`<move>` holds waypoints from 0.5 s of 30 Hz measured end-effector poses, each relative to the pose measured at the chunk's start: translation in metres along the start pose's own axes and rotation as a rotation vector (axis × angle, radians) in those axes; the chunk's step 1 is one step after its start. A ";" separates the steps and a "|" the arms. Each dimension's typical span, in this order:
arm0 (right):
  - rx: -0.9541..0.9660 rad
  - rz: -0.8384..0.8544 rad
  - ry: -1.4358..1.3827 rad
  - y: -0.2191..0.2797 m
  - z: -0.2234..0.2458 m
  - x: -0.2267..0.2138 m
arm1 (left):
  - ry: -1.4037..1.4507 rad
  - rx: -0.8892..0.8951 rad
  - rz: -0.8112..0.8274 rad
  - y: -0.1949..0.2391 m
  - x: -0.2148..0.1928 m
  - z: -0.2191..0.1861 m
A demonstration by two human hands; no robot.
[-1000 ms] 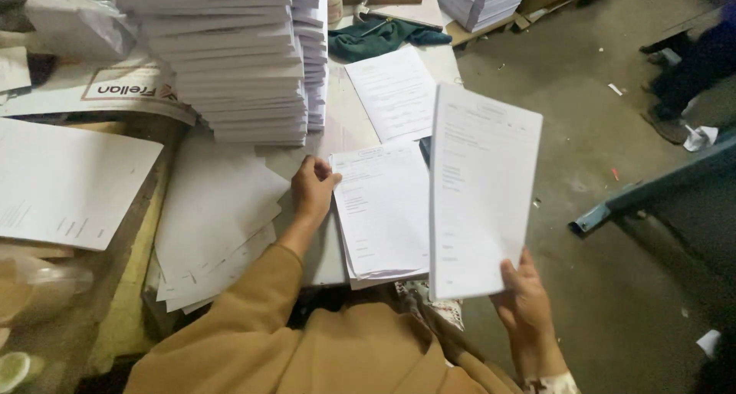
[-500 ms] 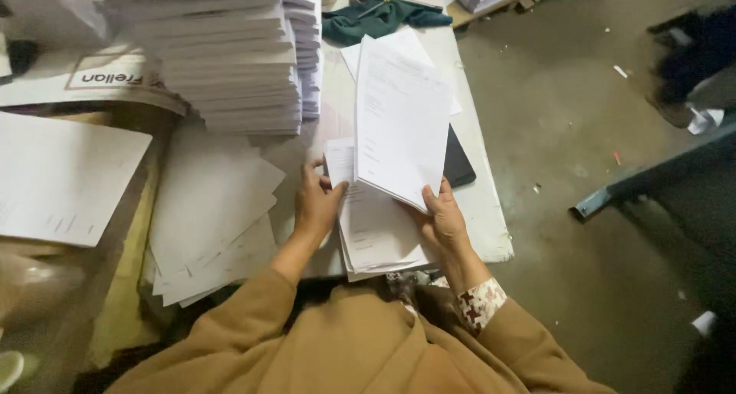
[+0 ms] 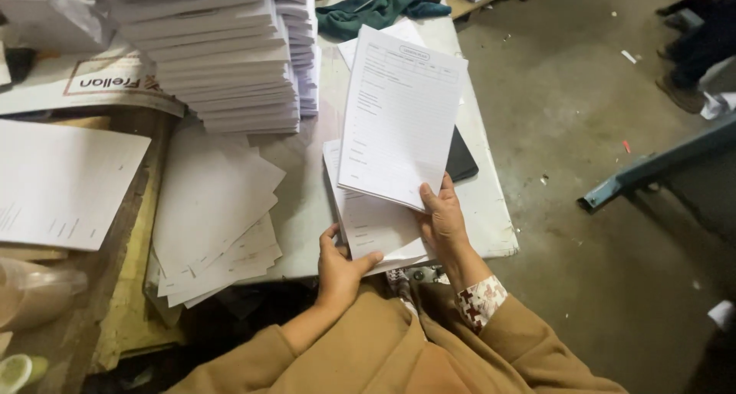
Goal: Inspecting and flipping through a stack of printed documents on a table.
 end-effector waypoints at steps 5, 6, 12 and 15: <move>-0.024 0.015 -0.007 -0.010 -0.007 -0.010 | -0.046 0.136 0.003 0.031 0.004 -0.044; -0.022 0.018 0.003 -0.011 -0.008 -0.012 | -0.103 0.118 -0.001 0.029 0.006 -0.042; -0.009 0.047 0.013 -0.008 -0.007 -0.009 | -0.050 0.008 0.049 0.020 0.023 -0.037; -0.008 0.056 0.024 -0.006 -0.006 -0.006 | 0.081 -0.015 0.039 0.015 0.025 -0.041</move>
Point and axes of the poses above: each hand's wrist, its own y-axis away from the middle knuckle, its own x-axis out of the palm, z = x × y, the point moved 3 cm from there along -y, towards the middle knuckle, and after that the axes turned 1 degree about -z, right-handed, at the moved point
